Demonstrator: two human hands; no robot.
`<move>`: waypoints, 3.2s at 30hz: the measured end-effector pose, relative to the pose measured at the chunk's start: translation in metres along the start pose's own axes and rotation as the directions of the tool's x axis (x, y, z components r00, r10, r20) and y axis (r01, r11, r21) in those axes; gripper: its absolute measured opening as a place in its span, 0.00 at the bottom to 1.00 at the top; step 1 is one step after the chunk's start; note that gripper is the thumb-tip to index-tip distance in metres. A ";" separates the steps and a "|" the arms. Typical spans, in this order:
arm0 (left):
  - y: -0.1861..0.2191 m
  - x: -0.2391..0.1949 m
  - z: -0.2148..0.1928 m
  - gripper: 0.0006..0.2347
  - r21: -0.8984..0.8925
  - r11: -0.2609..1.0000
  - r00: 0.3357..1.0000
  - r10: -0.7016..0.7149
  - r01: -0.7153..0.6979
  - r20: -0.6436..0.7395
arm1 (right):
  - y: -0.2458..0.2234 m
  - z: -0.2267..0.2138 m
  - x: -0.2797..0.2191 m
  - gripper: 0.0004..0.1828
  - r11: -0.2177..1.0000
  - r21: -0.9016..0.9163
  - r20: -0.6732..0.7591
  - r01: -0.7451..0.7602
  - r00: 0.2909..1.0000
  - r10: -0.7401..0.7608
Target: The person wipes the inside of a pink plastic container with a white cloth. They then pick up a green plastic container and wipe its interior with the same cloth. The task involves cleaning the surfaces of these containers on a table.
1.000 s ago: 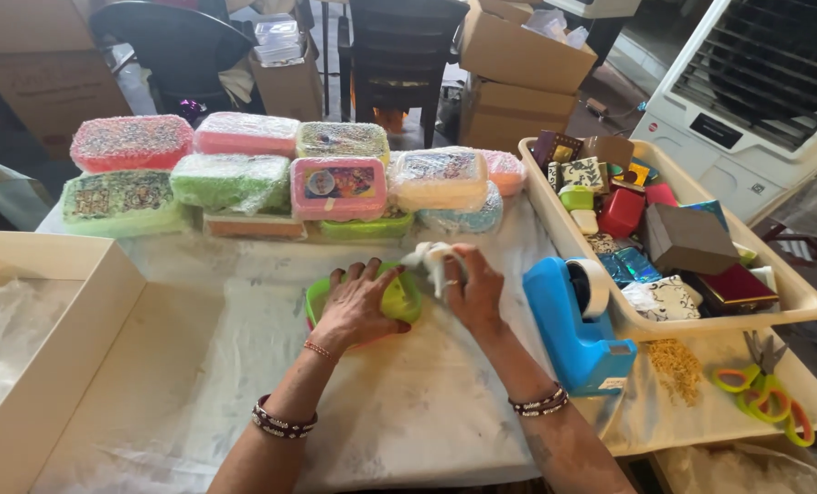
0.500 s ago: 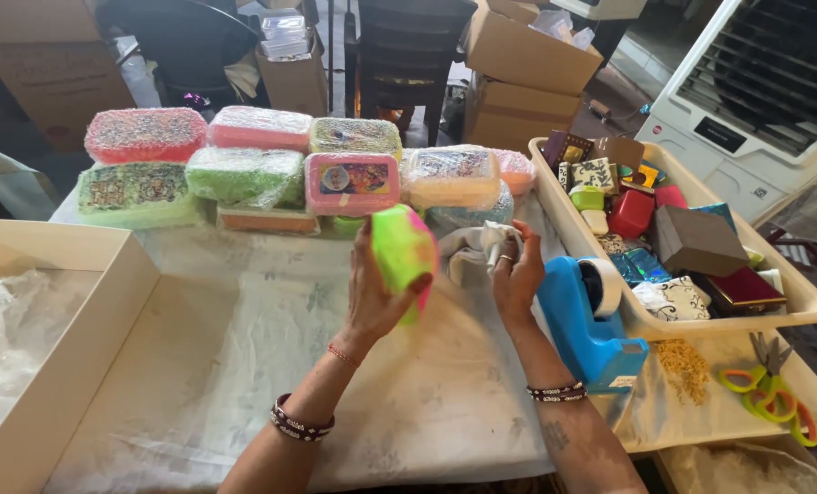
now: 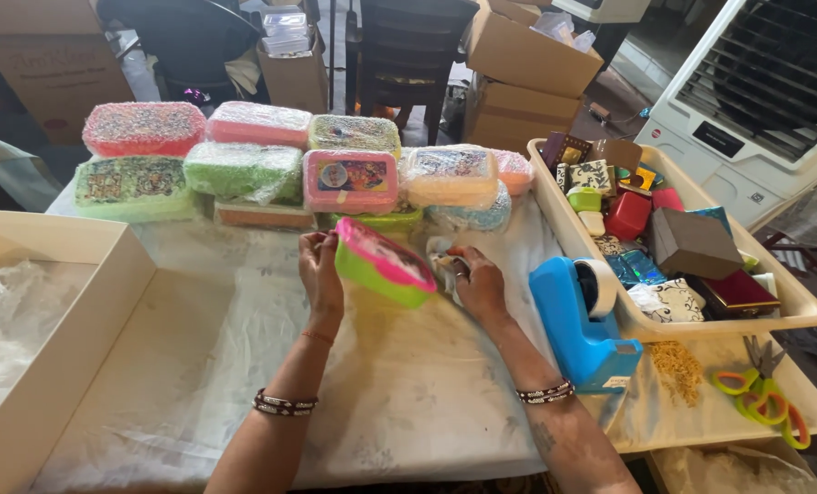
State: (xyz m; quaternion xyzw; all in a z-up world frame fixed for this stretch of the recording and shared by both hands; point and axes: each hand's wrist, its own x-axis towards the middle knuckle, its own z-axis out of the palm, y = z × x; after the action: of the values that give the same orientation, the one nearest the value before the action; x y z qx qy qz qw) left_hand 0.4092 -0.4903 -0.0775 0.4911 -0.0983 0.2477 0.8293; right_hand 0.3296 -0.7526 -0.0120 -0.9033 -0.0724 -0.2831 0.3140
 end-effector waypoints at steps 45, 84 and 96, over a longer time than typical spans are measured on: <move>0.050 -0.043 0.052 0.19 0.457 0.871 0.952 -0.272 0.180 0.143 | -0.039 -0.008 -0.019 0.20 0.960 0.040 -0.316 0.276 0.915 -0.250; 0.049 -0.048 0.048 0.21 0.284 0.956 0.889 -0.069 -0.070 0.452 | 0.001 0.004 0.004 0.30 1.000 -0.026 0.011 0.012 1.000 -0.012; 0.042 -0.053 0.050 0.37 0.216 0.943 0.731 -0.333 0.253 0.596 | -0.084 -0.010 -0.005 0.29 0.757 -0.165 0.118 0.632 0.774 -0.622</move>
State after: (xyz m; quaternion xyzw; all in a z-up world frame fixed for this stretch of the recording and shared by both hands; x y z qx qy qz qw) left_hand 0.3467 -0.5333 -0.0418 0.6032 -0.2735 -0.0577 0.7470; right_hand 0.2945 -0.6921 0.0359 -0.8607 -0.3511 -0.3523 0.1087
